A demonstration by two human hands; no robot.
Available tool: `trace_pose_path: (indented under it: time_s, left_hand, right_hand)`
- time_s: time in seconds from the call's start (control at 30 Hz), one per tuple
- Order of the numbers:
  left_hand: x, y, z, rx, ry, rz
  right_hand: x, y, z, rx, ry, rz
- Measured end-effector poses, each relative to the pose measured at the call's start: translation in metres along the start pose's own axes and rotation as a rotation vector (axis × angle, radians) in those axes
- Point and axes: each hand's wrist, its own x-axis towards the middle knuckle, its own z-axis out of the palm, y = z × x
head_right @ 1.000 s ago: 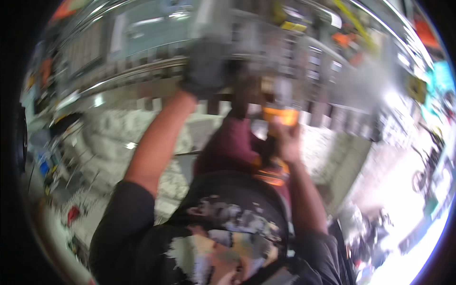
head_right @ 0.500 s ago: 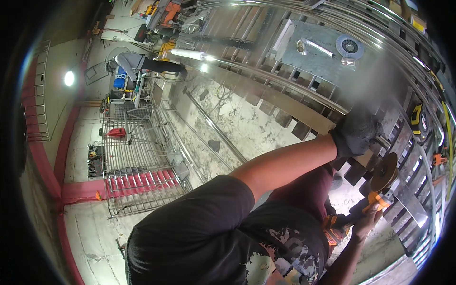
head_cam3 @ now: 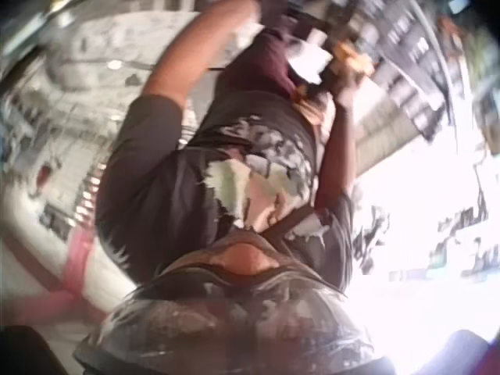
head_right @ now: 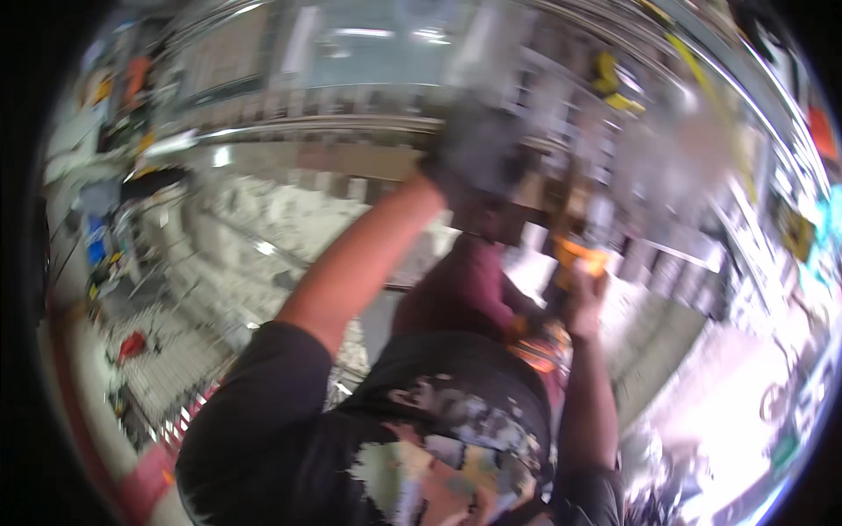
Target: Measuring, marking, and then cutting a piece of metal tubing using an angle grinder.
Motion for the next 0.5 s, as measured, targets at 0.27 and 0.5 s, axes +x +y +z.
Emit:
trace_pose_path:
  time_s: [0.27,0.5]
  left_hand:
    - [0.008,0.005,-0.005,-0.042,0.075,0.091]
    - [0.007,0.009,-0.004,-0.012,0.158,0.113]
  right_hand:
    - [-0.004,-0.064,0.019,0.041,-0.131,0.065]
    - [-0.001,-0.069,0.020,-0.006,-0.171,0.004]
